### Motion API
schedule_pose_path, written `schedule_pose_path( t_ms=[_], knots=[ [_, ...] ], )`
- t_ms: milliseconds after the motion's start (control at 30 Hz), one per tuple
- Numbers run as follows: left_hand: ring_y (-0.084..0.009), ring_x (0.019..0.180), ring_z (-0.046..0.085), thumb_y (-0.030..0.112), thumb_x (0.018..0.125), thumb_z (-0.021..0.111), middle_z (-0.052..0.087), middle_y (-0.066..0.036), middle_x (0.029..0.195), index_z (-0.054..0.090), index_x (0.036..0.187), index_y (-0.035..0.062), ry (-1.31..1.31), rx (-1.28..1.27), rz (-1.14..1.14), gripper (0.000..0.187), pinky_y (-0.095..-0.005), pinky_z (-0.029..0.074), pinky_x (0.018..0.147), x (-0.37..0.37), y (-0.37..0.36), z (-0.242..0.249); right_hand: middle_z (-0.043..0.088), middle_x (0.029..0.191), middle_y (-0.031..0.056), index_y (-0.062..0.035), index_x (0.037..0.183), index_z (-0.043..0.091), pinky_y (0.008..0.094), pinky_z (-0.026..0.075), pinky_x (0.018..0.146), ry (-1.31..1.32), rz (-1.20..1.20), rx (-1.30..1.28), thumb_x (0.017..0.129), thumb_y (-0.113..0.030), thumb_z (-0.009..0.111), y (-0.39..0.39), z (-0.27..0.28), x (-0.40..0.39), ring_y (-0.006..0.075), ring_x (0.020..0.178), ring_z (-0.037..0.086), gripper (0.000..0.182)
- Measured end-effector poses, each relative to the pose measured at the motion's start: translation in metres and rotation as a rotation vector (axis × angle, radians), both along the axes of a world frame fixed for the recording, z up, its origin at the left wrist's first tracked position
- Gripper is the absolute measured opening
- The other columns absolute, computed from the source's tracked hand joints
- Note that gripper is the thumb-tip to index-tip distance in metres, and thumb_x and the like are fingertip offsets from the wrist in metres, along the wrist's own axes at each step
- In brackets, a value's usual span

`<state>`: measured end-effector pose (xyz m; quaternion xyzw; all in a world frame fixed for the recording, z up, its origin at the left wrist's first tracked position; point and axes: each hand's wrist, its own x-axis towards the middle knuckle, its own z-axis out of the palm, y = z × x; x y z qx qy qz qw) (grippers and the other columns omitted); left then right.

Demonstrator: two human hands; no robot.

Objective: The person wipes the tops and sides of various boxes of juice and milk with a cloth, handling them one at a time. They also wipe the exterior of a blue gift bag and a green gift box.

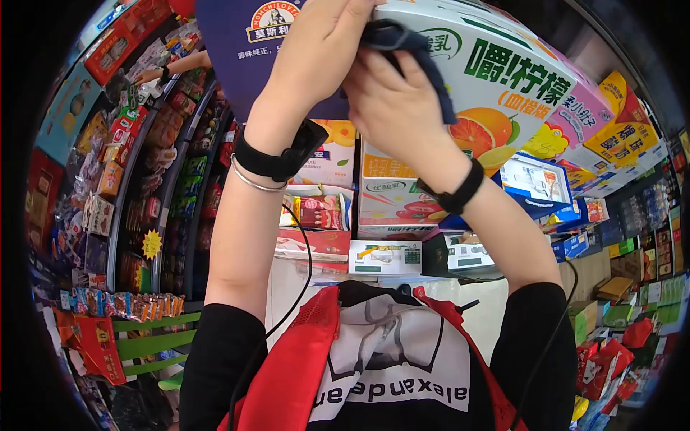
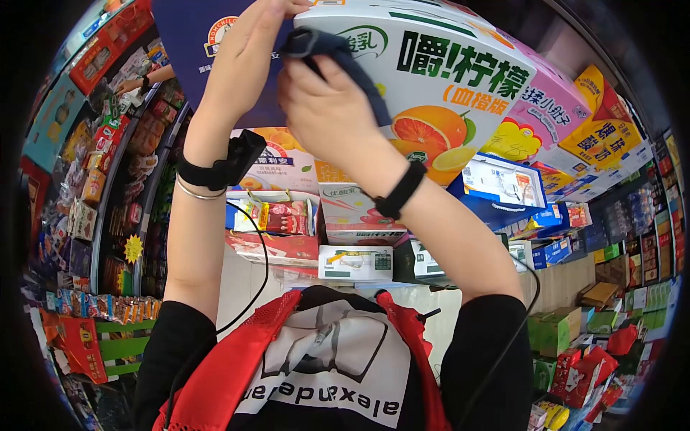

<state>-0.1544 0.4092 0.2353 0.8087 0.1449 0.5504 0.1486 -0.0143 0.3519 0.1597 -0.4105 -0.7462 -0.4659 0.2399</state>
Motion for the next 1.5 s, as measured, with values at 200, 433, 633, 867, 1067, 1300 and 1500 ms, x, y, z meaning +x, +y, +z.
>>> schedule_pose_path(
  t_ms=[200,433,633,867,1067,1300,1500],
  knots=[
    [-0.0284,0.098,0.063,0.018,0.108,0.046,0.064,-0.016,0.099,0.061,0.109,-0.0023,0.051,0.064,0.070,0.025,-0.0360,0.048,0.092,0.006,-0.013,0.003,0.068,0.118,-0.0017,-0.0129,0.104,0.072,0.0346,0.043,0.100,0.021,0.141,-0.154,0.084,-0.023,0.068,0.003,-0.121,0.001,0.0121,0.116,0.059,0.023],
    [-0.0265,0.095,0.062,0.014,0.107,0.050,0.063,-0.011,0.097,0.060,0.113,0.0000,0.004,-0.091,0.032,0.017,-0.0346,0.048,0.089,0.015,-0.005,-0.007,0.057,0.148,-0.0155,-0.0242,0.144,0.061,0.0229,0.045,0.074,-0.138,0.108,-0.226,0.086,-0.019,0.059,-0.038,-0.179,0.056,-0.0015,0.101,0.061,0.059],
    [-0.0101,0.106,0.061,0.024,0.112,0.046,0.069,-0.004,0.122,0.063,0.120,-0.0007,0.084,-0.023,0.085,0.031,-0.0258,0.047,0.093,0.010,0.014,-0.016,0.047,0.161,-0.0030,-0.0321,0.153,0.052,0.0457,0.038,0.097,0.283,-0.115,0.103,0.091,-0.037,0.058,-0.022,-0.037,0.079,0.0198,0.131,0.052,0.062],
    [-0.0133,0.107,0.062,0.024,0.112,0.044,0.068,-0.008,0.127,0.063,0.116,-0.0010,0.067,0.035,0.095,0.031,-0.0276,0.048,0.093,0.013,0.014,-0.017,0.016,0.167,0.0337,0.0008,0.161,0.026,0.0705,0.008,0.119,0.754,-0.170,0.370,0.099,-0.045,0.049,-0.029,-0.035,0.120,0.0554,0.152,0.016,0.081],
    [-0.0117,0.092,0.058,0.021,0.110,0.050,0.068,-0.005,0.110,0.064,0.117,-0.0001,0.017,0.043,0.099,0.026,-0.0256,0.046,0.084,0.016,0.006,-0.015,0.035,0.155,0.0343,-0.0016,0.148,0.044,0.0775,0.021,0.113,0.625,-0.496,-0.145,0.091,-0.047,0.062,-0.044,-0.235,0.069,0.0572,0.144,0.030,0.075],
    [-0.0123,0.095,0.059,0.022,0.110,0.048,0.069,-0.004,0.115,0.063,0.117,0.0001,0.030,-0.017,0.116,0.027,-0.0263,0.047,0.087,0.017,0.003,-0.013,0.048,0.157,0.0011,-0.0254,0.149,0.054,0.0466,0.046,0.088,0.337,-0.126,-0.158,0.088,-0.043,0.067,-0.032,-0.151,0.052,0.0128,0.116,0.061,0.065],
    [-0.0138,0.100,0.061,0.021,0.110,0.047,0.068,-0.006,0.120,0.063,0.116,-0.0011,0.010,-0.025,0.082,0.028,-0.0274,0.047,0.090,0.019,0.004,-0.013,0.036,0.165,0.0158,-0.0079,0.157,0.041,0.0565,0.031,0.116,0.566,-0.266,0.421,0.093,-0.042,0.064,-0.021,0.037,0.114,0.0370,0.146,0.040,0.076]
  ],
)
